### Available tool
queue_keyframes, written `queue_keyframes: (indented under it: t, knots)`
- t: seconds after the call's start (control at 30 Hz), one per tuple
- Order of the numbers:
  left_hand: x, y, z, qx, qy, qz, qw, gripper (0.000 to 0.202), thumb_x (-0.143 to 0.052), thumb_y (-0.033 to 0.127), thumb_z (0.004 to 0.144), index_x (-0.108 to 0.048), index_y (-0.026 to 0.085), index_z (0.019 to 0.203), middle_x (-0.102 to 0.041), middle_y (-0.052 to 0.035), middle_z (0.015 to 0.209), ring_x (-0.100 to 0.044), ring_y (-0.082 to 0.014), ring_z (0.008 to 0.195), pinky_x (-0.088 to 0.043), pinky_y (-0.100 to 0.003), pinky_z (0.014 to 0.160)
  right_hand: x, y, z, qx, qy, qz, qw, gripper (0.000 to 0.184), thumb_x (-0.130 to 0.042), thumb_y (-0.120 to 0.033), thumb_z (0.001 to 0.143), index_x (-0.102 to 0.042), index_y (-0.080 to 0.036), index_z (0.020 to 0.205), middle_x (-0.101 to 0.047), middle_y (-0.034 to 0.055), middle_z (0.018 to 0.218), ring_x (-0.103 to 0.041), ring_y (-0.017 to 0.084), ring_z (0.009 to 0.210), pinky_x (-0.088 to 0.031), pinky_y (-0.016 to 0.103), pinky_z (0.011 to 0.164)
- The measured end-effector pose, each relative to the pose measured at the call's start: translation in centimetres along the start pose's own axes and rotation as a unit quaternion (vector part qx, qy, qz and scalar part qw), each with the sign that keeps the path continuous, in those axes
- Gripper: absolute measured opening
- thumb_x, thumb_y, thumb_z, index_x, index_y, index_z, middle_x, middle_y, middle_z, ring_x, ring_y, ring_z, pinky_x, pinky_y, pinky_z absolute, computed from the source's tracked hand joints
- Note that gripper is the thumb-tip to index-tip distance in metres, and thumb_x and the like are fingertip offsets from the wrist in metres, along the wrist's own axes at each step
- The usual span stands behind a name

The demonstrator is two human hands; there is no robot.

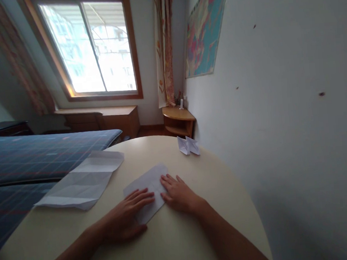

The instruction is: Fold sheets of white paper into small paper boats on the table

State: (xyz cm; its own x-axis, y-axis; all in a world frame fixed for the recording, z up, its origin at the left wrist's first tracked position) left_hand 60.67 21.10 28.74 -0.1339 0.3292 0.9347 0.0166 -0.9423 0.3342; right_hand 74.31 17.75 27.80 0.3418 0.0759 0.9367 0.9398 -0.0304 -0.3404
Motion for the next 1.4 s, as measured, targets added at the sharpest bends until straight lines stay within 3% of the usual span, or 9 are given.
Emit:
queue_keyframes:
  t: [0.1,0.2,0.33,0.43,0.6,0.73,0.93,1.23,1.4]
  knots:
    - [0.3,0.6,-0.1,-0.018,-0.011,-0.017,1.0,0.075,-0.069,0.044,0.077,-0.039,0.027,0.143,-0.04,-0.0061,0.153,-0.031,-0.0308,0.143,-0.027,-0.049,0.118,0.0,0.8,0.2,-0.001,0.012,-0.009,1.0,0.057,-0.029,-0.033,0.098,-0.027,-0.014,0.152,-0.024,0.009,0.159,-0.016,0.024,0.147,-0.012,0.049,0.119]
    - [0.6,0.5,0.0,-0.02,0.0,-0.027,0.999,0.073,-0.071,0.044,0.076,-0.043,0.027,0.141,-0.043,-0.0079,0.151,-0.034,-0.0314,0.141,-0.03,-0.049,0.116,0.4,0.9,0.5,0.022,0.046,-0.011,0.999,0.051,-0.034,-0.029,0.098,-0.039,-0.017,0.148,-0.033,0.0081,0.155,-0.019,0.026,0.146,-0.016,0.053,0.118]
    - [0.4,-0.1,0.0,-0.022,0.019,-0.042,0.999,0.069,-0.073,0.04,0.075,-0.048,0.025,0.137,-0.046,-0.0094,0.148,-0.037,-0.0313,0.14,-0.032,-0.049,0.115,1.0,0.2,0.6,0.084,0.093,0.005,0.992,0.042,-0.045,-0.019,0.092,-0.059,-0.017,0.132,-0.054,0.0103,0.141,-0.041,0.026,0.136,-0.03,0.045,0.114]
    - [0.3,-0.4,-0.1,-0.024,0.031,-0.06,0.997,0.063,-0.071,0.039,0.078,-0.049,0.025,0.136,-0.047,-0.0094,0.148,-0.037,-0.0304,0.14,-0.032,-0.047,0.115,1.5,-0.8,0.3,0.127,0.111,0.036,0.985,0.04,-0.051,-0.014,0.087,-0.065,-0.016,0.125,-0.062,0.0107,0.13,-0.055,0.023,0.122,-0.041,0.035,0.108]
    - [0.9,-0.8,-0.1,-0.008,0.046,-0.089,0.995,0.046,-0.059,0.039,0.088,-0.054,0.024,0.131,-0.053,-0.0095,0.142,-0.041,-0.0268,0.137,-0.036,-0.043,0.113,2.3,-2.2,-0.6,0.153,0.096,0.072,0.981,0.031,-0.058,-0.036,0.091,-0.071,-0.02,0.114,-0.067,0.0099,0.122,-0.06,0.023,0.113,-0.046,0.035,0.1]
    - [1.4,-1.4,0.1,0.011,0.075,-0.111,0.991,0.033,-0.042,0.038,0.098,-0.063,0.023,0.118,-0.063,-0.0073,0.131,-0.052,-0.0222,0.128,-0.042,-0.036,0.107,2.6,-2.8,-1.0,0.168,0.081,0.087,0.978,0.037,-0.072,-0.054,0.077,-0.075,-0.023,0.097,-0.07,0.007,0.114,-0.064,0.023,0.104,-0.048,0.033,0.095]
    - [1.4,-3.0,0.1,0.068,0.125,-0.132,0.981,0.048,-0.024,0.042,0.102,-0.067,0.021,0.108,-0.07,-0.0059,0.117,-0.06,-0.0204,0.116,-0.045,-0.032,0.101,2.4,-2.4,-0.8,0.156,0.089,0.103,0.978,0.018,-0.069,-0.038,0.084,-0.073,-0.02,0.08,-0.071,0.0046,0.098,-0.066,0.017,0.09,-0.048,0.027,0.085]
    - [1.6,-4.9,-0.1,0.157,0.184,-0.11,0.964,0.035,-0.032,0.036,0.1,-0.062,0.021,0.104,-0.072,-0.0069,0.102,-0.067,-0.0207,0.096,-0.05,-0.033,0.088,1.9,-1.9,-0.1,0.135,0.091,0.092,0.982,0.017,-0.061,-0.031,0.09,-0.071,-0.019,0.082,-0.071,0.0052,0.094,-0.065,0.016,0.086,-0.047,0.025,0.08]
    - [0.8,-6.5,-0.3,0.195,0.215,-0.119,0.95,0.033,-0.043,0.026,0.093,-0.051,0.021,0.125,-0.071,-0.0079,0.109,-0.07,-0.0197,0.093,-0.054,-0.033,0.085,1.8,-1.3,0.2,0.094,0.093,0.083,0.988,0.014,-0.065,-0.027,0.087,-0.07,-0.02,0.097,-0.071,0.0046,0.094,-0.065,0.018,0.085,-0.047,0.027,0.078]
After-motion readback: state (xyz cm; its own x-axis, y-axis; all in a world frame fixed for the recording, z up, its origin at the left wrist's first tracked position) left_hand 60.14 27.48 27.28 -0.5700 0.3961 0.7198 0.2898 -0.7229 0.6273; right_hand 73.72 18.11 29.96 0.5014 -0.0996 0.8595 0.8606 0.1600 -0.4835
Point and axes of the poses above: each hand's wrist, its own z-axis towards the middle knuckle, its own x-axis out of the back of the hand, y = z × x, the point moved 9 cm from there along z, towards the middle knuckle
